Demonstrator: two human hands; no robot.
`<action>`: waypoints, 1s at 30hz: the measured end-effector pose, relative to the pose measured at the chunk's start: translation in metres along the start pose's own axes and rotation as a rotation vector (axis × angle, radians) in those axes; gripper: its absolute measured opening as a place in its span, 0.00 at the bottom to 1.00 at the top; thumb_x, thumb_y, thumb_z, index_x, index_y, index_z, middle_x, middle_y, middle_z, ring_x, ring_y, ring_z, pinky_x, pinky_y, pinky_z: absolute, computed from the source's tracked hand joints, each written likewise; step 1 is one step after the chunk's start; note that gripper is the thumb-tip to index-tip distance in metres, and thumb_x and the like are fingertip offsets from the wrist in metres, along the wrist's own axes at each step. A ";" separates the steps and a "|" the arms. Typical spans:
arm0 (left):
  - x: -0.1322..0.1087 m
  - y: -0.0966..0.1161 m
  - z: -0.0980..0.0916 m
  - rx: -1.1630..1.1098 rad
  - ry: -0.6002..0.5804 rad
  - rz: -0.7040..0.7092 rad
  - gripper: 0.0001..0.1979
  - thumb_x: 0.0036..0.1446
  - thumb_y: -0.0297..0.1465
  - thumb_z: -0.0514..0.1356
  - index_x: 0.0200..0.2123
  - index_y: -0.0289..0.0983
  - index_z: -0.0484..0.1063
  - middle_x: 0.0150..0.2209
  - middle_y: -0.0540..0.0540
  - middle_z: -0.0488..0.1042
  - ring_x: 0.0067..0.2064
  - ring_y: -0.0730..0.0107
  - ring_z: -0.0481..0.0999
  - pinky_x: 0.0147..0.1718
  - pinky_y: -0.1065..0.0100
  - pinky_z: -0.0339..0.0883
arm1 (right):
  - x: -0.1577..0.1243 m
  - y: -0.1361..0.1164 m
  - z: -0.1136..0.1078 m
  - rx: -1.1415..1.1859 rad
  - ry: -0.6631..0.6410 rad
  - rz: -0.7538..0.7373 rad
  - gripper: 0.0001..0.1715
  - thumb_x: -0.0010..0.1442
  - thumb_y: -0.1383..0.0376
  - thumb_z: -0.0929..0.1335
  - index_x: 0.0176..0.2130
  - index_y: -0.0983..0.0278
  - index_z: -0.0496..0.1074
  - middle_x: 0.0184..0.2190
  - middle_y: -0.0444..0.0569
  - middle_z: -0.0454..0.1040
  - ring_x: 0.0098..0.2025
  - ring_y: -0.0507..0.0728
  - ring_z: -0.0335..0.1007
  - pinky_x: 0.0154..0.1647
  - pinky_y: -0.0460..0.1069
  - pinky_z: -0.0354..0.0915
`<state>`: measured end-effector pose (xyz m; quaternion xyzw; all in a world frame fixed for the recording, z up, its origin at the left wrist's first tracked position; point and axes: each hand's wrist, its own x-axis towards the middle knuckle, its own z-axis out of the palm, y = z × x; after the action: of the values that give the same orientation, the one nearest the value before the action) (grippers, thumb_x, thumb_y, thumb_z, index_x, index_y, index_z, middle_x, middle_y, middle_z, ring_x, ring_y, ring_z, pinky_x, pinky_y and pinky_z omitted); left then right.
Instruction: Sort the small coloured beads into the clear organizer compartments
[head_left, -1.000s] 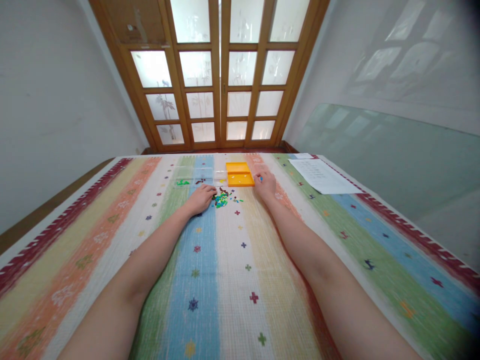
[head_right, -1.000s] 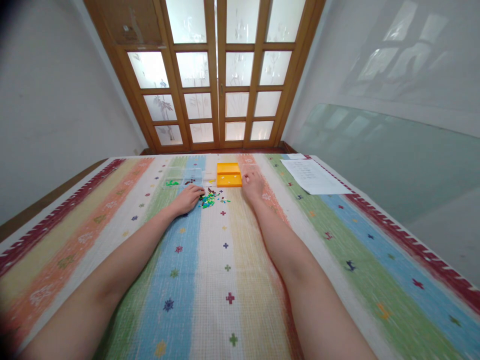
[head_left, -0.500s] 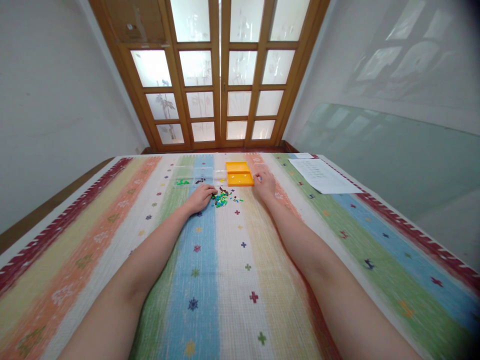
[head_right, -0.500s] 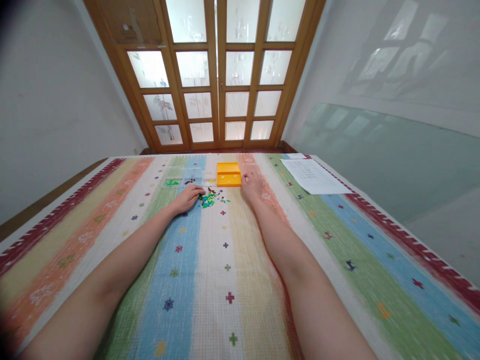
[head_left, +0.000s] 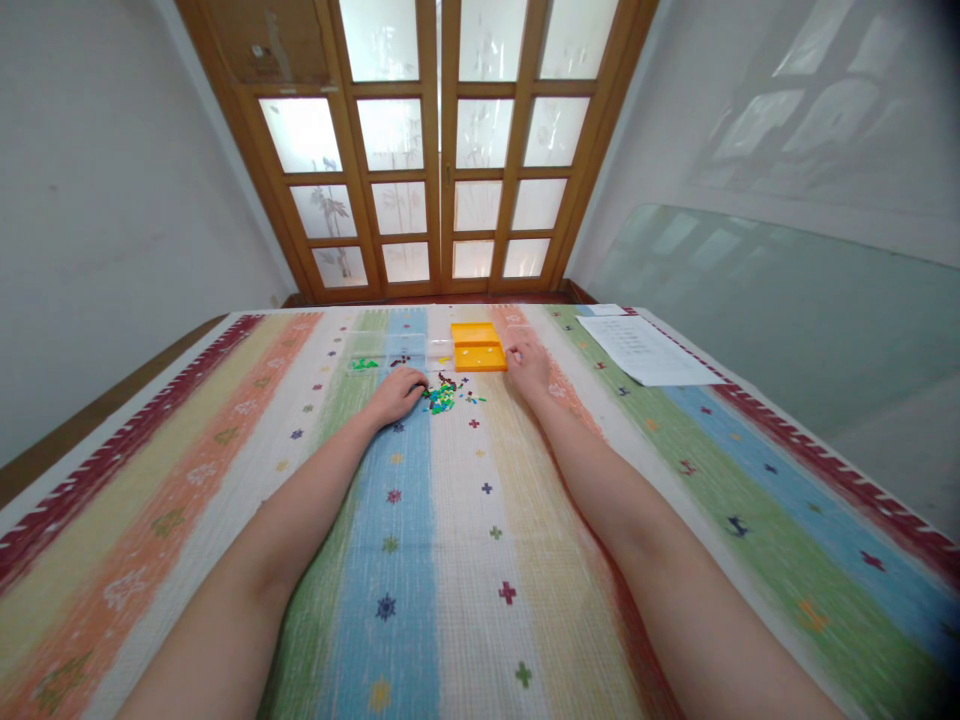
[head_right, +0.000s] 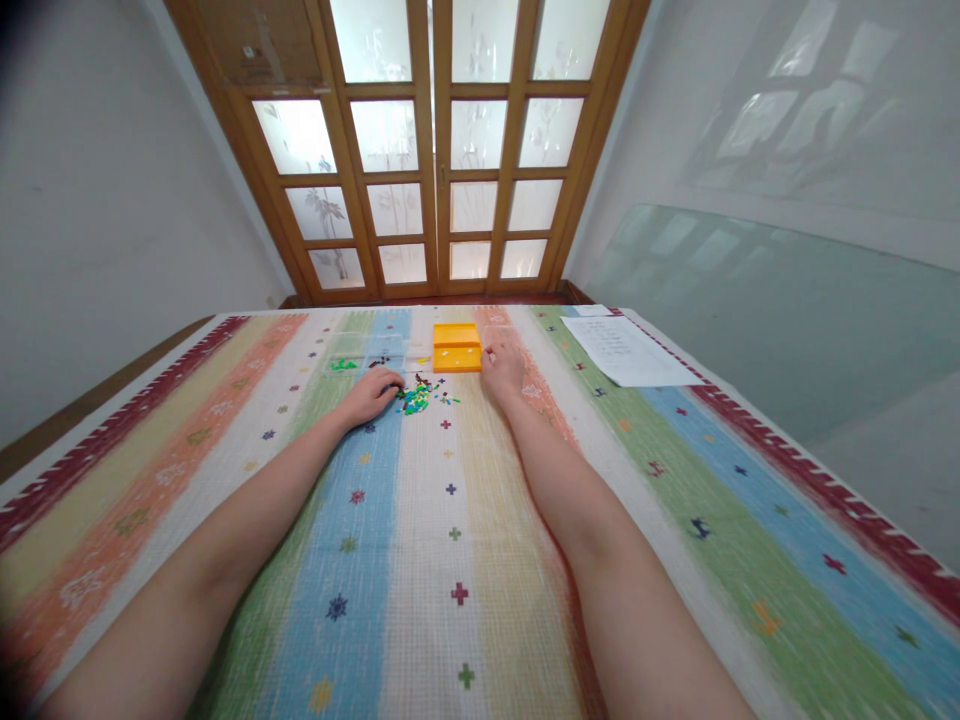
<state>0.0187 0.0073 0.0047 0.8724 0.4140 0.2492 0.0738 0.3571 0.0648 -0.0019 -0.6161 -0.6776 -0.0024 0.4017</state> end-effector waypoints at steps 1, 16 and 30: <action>0.000 -0.001 0.001 0.006 0.001 0.005 0.14 0.70 0.33 0.53 0.48 0.39 0.79 0.50 0.42 0.79 0.55 0.59 0.75 0.61 0.53 0.66 | 0.000 -0.001 -0.001 -0.001 -0.001 0.004 0.13 0.65 0.65 0.64 0.38 0.62 0.78 0.46 0.58 0.78 0.51 0.66 0.69 0.56 0.58 0.64; -0.002 -0.011 0.000 -0.046 0.192 -0.170 0.21 0.69 0.29 0.50 0.57 0.41 0.78 0.60 0.43 0.75 0.62 0.60 0.73 0.66 0.55 0.65 | -0.001 -0.014 -0.009 0.010 -0.046 0.020 0.16 0.65 0.62 0.64 0.41 0.63 0.80 0.42 0.60 0.78 0.49 0.68 0.70 0.53 0.60 0.64; -0.003 -0.035 0.001 -0.133 0.390 -0.365 0.23 0.64 0.24 0.50 0.56 0.39 0.78 0.56 0.42 0.78 0.58 0.60 0.76 0.62 0.53 0.70 | -0.007 -0.025 -0.014 0.001 -0.072 0.026 0.16 0.67 0.60 0.64 0.42 0.62 0.79 0.43 0.59 0.77 0.49 0.67 0.70 0.53 0.59 0.64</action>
<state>-0.0058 0.0277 -0.0092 0.7123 0.5534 0.4215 0.0936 0.3434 0.0460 0.0167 -0.6243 -0.6835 0.0253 0.3774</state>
